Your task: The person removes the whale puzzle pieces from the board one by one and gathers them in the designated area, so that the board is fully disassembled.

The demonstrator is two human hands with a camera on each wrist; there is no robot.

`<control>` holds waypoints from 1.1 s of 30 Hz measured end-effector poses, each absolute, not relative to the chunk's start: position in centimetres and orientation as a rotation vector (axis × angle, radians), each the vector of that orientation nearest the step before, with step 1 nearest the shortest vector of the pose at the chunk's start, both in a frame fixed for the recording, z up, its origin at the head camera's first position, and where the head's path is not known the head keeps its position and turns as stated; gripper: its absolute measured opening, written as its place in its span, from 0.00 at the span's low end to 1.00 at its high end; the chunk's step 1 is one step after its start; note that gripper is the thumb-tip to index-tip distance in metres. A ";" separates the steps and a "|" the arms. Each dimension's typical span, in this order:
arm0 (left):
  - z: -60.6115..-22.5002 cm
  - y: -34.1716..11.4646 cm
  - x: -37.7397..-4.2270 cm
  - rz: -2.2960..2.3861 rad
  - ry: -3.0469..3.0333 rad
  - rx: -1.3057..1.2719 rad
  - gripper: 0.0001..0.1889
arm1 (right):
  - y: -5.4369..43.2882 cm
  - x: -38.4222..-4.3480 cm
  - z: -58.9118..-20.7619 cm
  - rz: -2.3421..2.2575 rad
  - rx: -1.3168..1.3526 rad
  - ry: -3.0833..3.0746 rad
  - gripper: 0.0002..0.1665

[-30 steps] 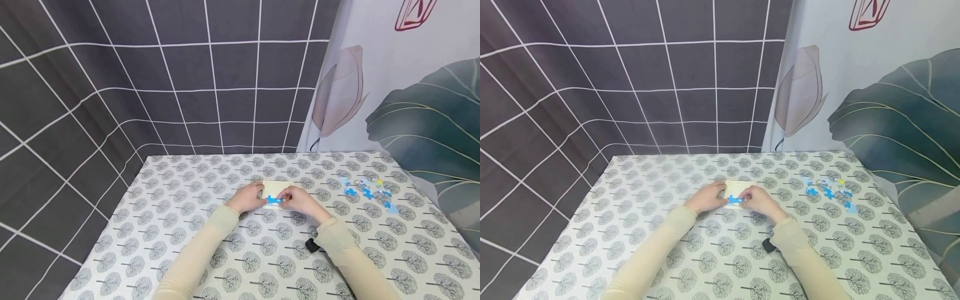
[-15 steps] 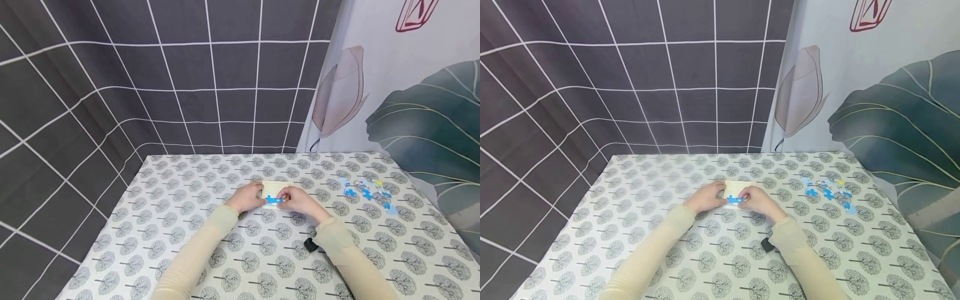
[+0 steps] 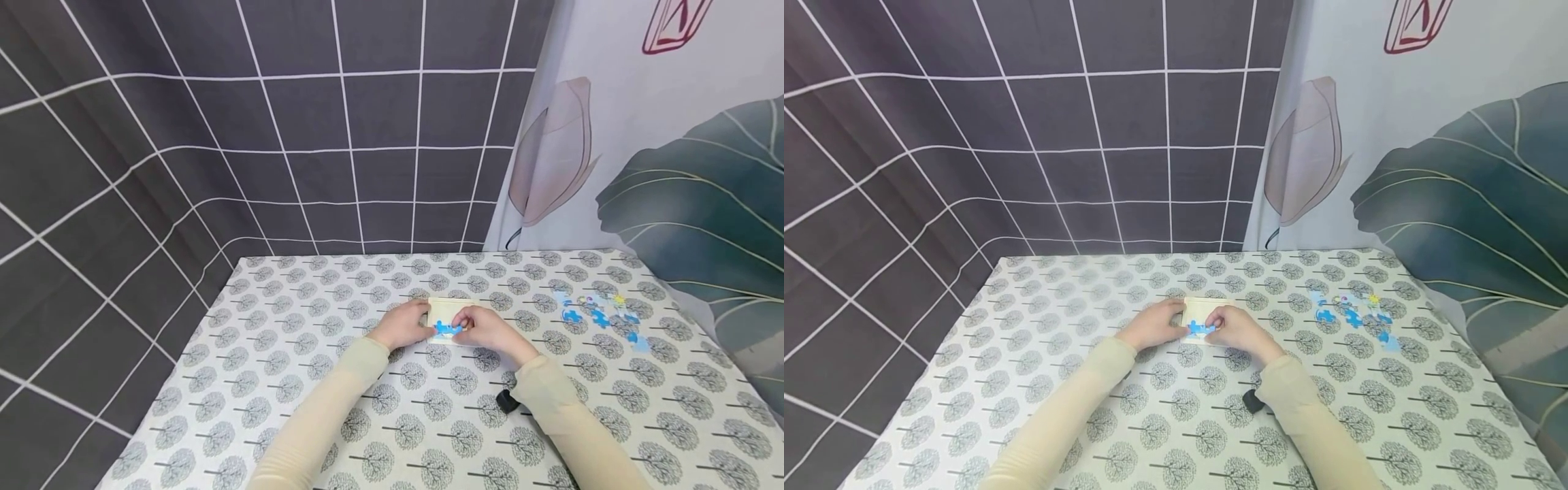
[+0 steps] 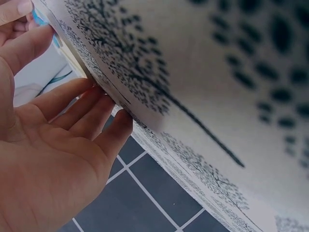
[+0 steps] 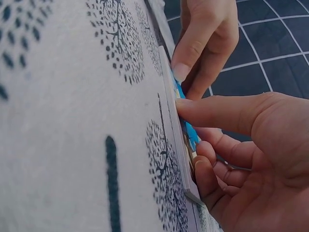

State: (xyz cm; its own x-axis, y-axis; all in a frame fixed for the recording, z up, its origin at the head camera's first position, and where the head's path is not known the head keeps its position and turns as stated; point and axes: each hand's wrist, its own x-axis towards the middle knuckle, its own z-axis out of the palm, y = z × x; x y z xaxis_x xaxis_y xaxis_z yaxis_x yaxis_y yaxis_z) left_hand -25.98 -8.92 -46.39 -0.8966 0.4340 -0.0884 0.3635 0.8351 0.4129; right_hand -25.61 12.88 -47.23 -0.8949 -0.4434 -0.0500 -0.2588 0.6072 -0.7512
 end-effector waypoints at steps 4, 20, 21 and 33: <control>-46.3 -8.9 -25.9 0.588 2.839 0.621 0.33 | 12.8 -25.7 -47.3 -1.162 -0.574 2.606 0.16; -45.9 -8.7 -25.7 0.574 2.852 0.588 0.32 | 12.8 -25.6 -47.2 -1.212 -0.564 2.590 0.15; -45.9 -8.7 -25.7 0.575 2.851 0.585 0.33 | 12.8 -25.6 -47.3 -1.213 -0.559 2.588 0.15; -46.0 -8.7 -25.7 0.585 2.847 0.592 0.33 | 13.6 -25.6 -47.5 -1.281 -0.587 2.507 0.14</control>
State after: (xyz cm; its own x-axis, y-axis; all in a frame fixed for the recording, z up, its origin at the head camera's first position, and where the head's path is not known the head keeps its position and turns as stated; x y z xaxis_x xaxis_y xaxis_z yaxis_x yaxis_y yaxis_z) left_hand -25.73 -8.75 -46.02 -0.9056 0.4145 -0.0896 0.3455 0.8438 0.4106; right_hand -25.59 13.57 -47.48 -0.8830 -0.4666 -0.0507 -0.2324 0.5284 -0.8166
